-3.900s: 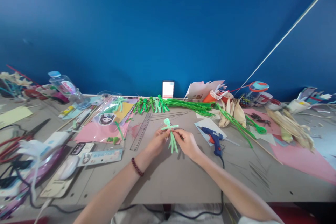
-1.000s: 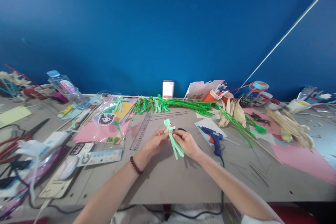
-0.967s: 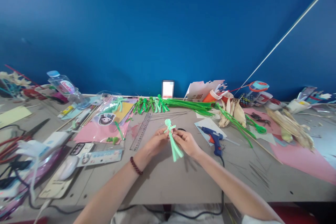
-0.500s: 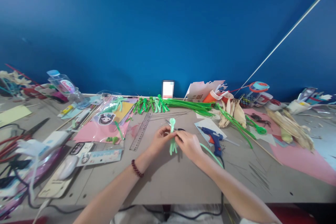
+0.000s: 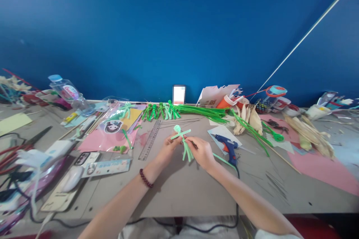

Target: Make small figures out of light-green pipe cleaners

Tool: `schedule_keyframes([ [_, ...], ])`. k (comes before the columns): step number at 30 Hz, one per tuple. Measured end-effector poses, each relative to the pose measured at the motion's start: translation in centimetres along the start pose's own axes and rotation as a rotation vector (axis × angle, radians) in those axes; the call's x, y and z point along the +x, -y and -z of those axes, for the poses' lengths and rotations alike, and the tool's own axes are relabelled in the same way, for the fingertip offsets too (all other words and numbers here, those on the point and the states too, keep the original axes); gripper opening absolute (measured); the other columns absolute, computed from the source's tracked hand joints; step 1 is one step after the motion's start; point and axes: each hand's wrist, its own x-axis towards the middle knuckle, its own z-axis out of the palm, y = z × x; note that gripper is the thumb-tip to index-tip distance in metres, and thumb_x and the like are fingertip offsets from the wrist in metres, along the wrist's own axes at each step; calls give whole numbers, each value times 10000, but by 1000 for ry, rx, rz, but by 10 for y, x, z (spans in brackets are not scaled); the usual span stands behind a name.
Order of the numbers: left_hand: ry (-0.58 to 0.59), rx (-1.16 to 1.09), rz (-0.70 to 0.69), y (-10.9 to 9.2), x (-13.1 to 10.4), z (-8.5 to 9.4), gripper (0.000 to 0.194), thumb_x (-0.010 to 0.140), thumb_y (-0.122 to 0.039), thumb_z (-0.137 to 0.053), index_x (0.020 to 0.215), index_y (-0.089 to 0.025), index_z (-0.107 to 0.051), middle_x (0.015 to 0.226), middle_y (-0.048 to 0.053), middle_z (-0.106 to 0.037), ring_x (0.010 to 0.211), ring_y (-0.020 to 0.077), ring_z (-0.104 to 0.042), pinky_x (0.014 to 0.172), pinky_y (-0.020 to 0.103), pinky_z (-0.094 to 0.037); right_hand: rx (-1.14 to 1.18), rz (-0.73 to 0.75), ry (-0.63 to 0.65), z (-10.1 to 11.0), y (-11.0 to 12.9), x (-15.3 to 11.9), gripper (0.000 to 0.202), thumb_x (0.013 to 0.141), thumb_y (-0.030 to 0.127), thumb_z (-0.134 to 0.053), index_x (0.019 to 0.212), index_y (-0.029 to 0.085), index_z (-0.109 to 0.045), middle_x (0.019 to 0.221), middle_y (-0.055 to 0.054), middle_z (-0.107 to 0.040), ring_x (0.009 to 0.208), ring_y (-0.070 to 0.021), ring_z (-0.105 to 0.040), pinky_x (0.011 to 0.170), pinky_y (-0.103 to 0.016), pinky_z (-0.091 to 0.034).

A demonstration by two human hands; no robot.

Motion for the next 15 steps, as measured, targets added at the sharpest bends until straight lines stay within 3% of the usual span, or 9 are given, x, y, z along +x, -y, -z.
schedule_keyframes([
  [5,-52,24,-35,-1,0,-2,181,711,-352,-716,733,-173,-725,863,55,-641,864,189,-558,798,287,-415,13,-7,-27,-2,0,-2,196,916,268,-468,905,206,-653,865,-43,-715,743,-161,-658,657,-235,-465],
  [12,-137,97,-95,-4,-1,-7,143,674,-313,-748,649,-176,-716,786,34,-609,758,155,-525,706,261,-400,-290,145,-90,0,9,0,196,891,203,-490,783,200,-654,661,-16,-625,623,-136,-586,604,-237,-394],
  [15,-123,71,-44,-2,-1,-6,144,689,-318,-737,683,-175,-724,765,36,-631,736,152,-532,688,261,-391,-309,142,-104,1,12,1,193,876,200,-506,759,201,-660,642,-11,-601,586,-127,-553,589,-237,-382],
])
